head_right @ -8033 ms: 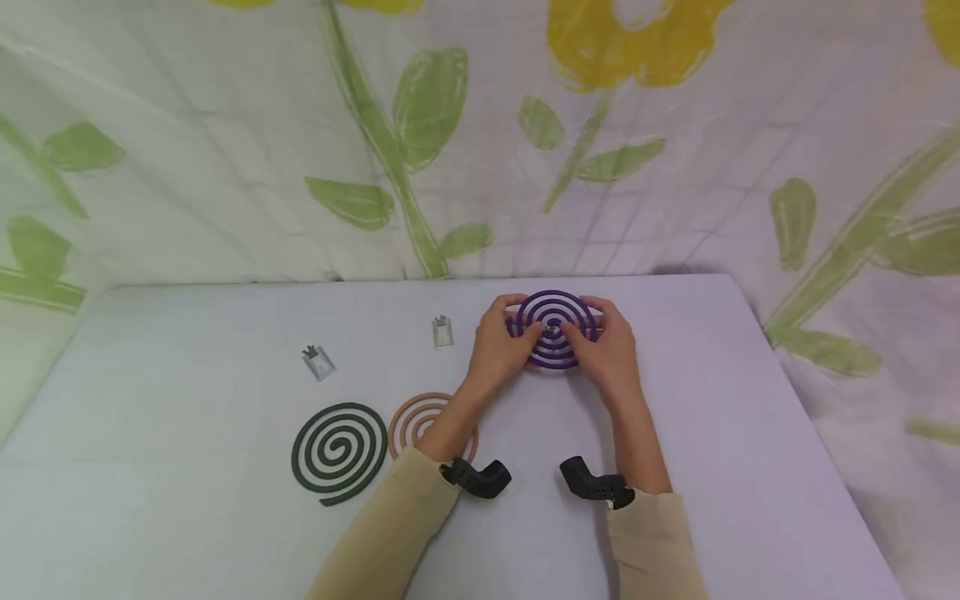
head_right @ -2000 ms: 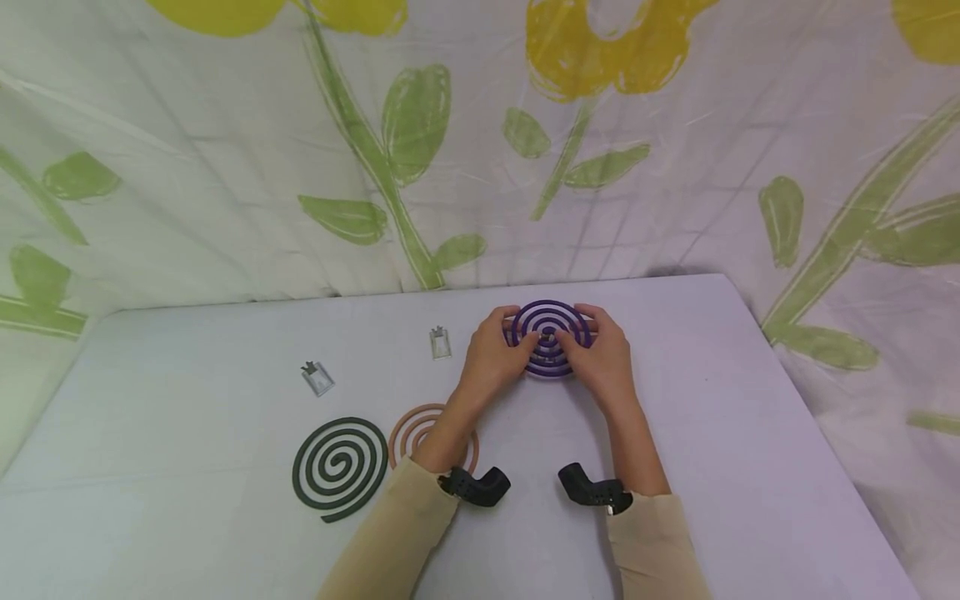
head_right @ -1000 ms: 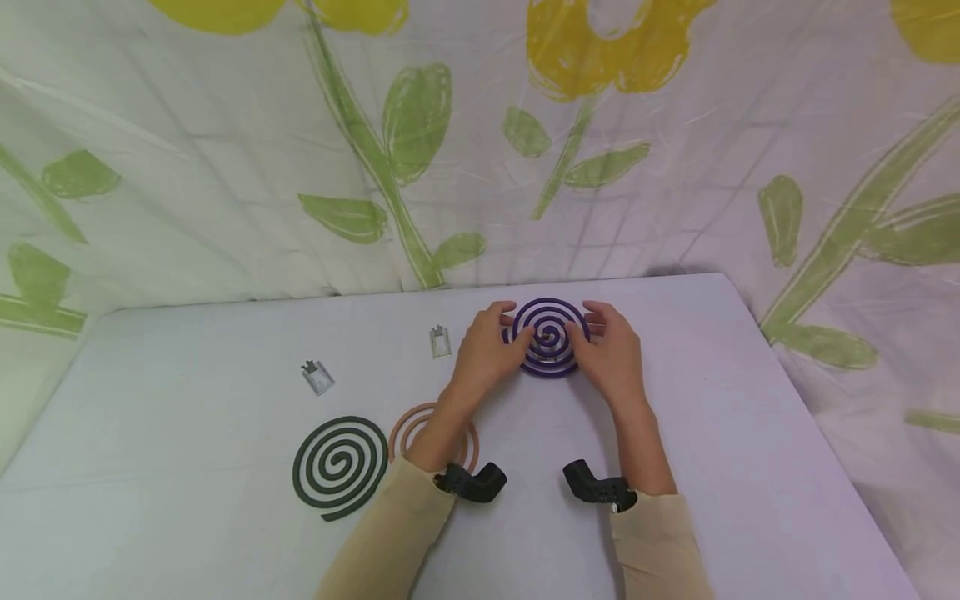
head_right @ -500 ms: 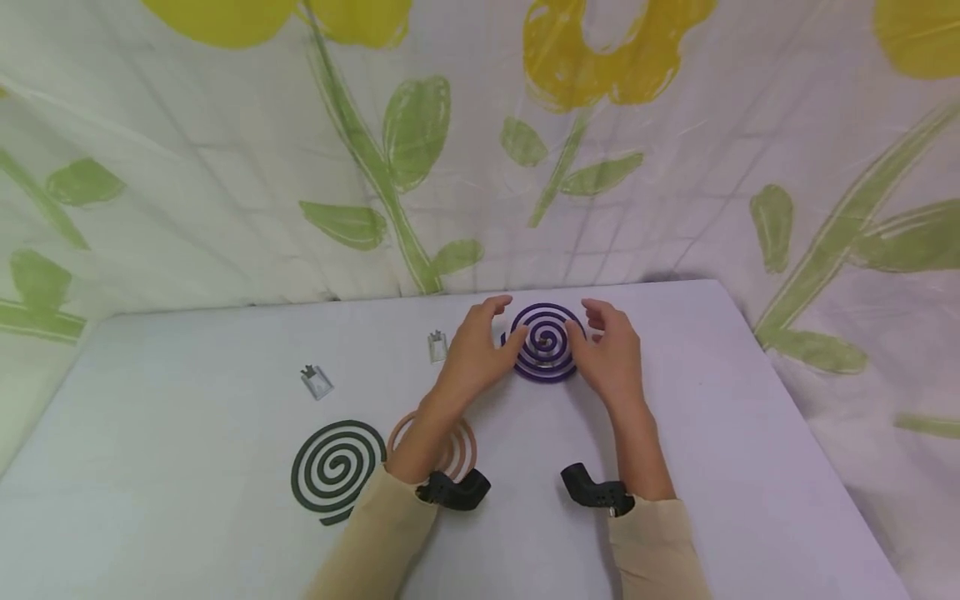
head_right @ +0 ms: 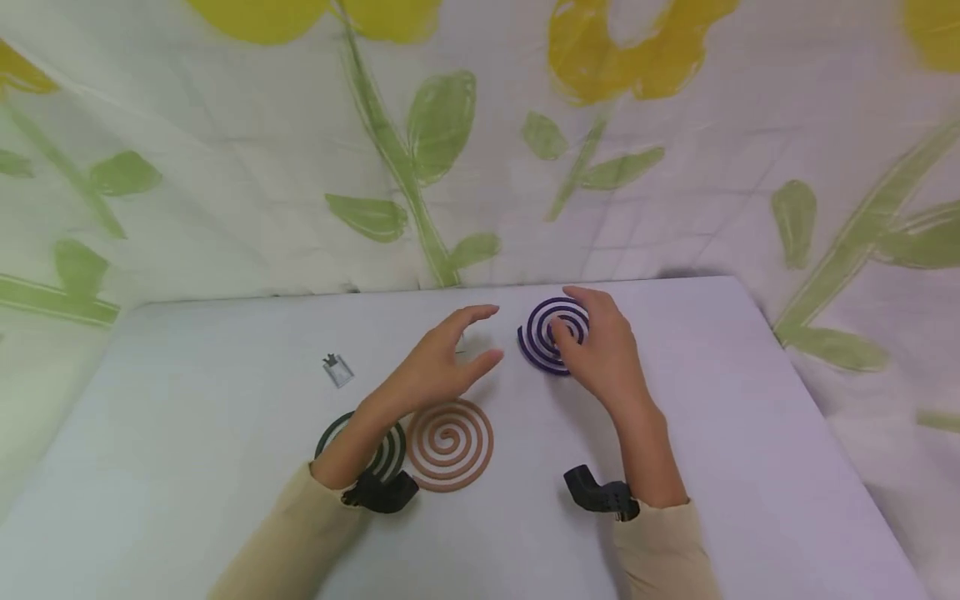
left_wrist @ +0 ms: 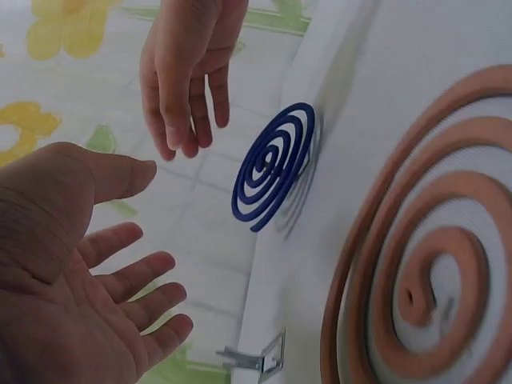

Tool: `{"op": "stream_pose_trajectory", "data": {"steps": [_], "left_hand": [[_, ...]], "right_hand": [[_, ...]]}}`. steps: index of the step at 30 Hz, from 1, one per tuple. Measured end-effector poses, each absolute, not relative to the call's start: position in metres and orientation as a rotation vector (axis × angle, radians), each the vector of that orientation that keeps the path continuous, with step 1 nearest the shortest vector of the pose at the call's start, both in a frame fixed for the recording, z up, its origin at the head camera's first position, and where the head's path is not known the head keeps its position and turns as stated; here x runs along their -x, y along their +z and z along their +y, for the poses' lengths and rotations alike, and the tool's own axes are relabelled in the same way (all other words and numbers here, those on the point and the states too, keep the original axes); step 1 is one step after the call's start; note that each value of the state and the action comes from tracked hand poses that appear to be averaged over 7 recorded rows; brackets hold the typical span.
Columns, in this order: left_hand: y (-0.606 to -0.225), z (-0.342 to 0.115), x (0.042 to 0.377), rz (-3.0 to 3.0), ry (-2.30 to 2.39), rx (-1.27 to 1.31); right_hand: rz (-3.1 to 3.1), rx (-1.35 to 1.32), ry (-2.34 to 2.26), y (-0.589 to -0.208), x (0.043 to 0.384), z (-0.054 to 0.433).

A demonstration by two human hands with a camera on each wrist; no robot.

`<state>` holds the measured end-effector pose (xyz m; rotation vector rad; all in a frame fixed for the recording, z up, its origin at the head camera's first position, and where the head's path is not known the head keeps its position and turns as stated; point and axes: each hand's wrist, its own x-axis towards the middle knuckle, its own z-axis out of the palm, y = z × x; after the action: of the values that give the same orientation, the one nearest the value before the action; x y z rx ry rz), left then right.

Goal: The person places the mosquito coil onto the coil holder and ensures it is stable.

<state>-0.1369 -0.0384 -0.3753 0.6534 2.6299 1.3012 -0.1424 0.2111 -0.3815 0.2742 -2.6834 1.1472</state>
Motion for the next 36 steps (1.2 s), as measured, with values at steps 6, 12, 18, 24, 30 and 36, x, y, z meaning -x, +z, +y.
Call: {"op": "stream_pose_trajectory", "data": {"steps": [6, 12, 18, 24, 30, 36], "left_hand": [[-0.376, -0.058, 0.123, 2.627, 1.244, -0.689], [-0.375, -0.089, 0.104, 2.678, 1.095, -0.687], [-0.376, -0.112, 0.087, 2.772, 1.018, -0.693], [-0.386, -0.123, 0.071, 2.847, 0.883, -0.720], [-0.393, -0.125, 0.059, 2.883, 0.790, -0.725], [-0.397, -0.126, 0.052, 2.888, 0.765, -0.734]], "right_hand": [[-2.714, -0.492, 1.079, -0.382, 0.138, 0.199], [-2.743, -0.771, 0.988, -0.389, 0.123, 0.177], [-2.782, -0.882, 0.964, -0.394, 0.101, 0.164], [-2.876, -0.972, 0.914, -0.397, 0.090, 0.157], [-2.959, -1.003, 0.891, -0.399, 0.082, 0.160], [-2.985, -1.068, 0.880, -0.399, 0.079, 0.160]]}}
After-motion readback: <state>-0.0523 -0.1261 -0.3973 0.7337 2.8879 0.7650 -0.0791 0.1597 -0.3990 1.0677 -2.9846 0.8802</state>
